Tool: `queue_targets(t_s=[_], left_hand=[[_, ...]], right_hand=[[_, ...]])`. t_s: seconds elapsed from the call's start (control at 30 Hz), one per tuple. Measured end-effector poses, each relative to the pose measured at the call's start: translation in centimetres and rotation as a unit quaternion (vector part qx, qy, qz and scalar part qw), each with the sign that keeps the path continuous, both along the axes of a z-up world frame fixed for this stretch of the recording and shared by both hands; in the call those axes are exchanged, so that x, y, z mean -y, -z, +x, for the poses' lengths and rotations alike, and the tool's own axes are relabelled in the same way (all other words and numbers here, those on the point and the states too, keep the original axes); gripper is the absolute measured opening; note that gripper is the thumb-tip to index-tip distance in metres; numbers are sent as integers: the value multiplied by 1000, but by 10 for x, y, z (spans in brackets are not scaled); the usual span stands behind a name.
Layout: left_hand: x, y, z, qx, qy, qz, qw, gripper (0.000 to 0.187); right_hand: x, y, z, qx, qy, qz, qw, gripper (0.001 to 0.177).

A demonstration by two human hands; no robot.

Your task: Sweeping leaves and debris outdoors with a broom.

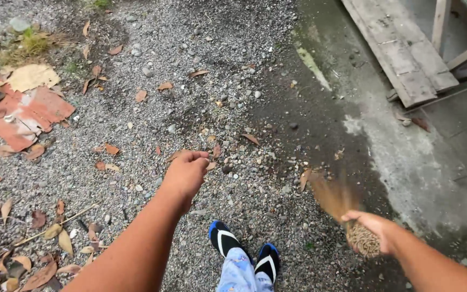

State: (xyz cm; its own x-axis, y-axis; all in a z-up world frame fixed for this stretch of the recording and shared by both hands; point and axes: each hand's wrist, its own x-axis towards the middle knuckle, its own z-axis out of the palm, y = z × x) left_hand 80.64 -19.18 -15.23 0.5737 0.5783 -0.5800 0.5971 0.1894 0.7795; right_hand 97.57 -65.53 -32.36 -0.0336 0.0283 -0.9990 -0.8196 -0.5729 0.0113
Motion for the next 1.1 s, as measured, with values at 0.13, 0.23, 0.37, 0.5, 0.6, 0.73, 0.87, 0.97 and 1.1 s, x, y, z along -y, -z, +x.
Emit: queue_targets(t_s=[0.13, 0.23, 0.37, 0.5, 0.6, 0.73, 0.87, 0.97, 1.1], left_hand=[[-19, 3, 1, -4, 5, -24, 1000, 28], [-33, -6, 5, -20, 0, -29, 999, 30], [-48, -12, 10, -22, -6, -20, 1000, 30], [-63, -6, 8, -15, -9, -24, 1000, 30], [-72, -1, 2, -7, -17, -9, 1000, 30], [-79, -9, -4, -16, -38, -15, 999, 29], [-93, -14, -5, -17, -39, 3, 999, 28], [-104, -19, -7, -8, -61, 0, 998, 28], [-116, -14, -15, 27, -105, -29, 994, 29]], right_hand=[[-18, -49, -27, 19, -94, 0, 995, 44], [-5, -107, -29, 63, -63, 55, 994, 46], [17, -120, 2, 91, 77, -5, 993, 46], [5, -13, 69, 50, 123, 120, 984, 50], [-96, 42, 64, 14, 221, 124, 967, 30], [-286, -24, -77, -35, 86, 129, 987, 28], [-359, -35, -167, -130, -192, 217, 948, 42], [-341, -56, -159, -215, -159, 308, 913, 37], [-304, -116, -131, -248, -68, 304, 917, 45]])
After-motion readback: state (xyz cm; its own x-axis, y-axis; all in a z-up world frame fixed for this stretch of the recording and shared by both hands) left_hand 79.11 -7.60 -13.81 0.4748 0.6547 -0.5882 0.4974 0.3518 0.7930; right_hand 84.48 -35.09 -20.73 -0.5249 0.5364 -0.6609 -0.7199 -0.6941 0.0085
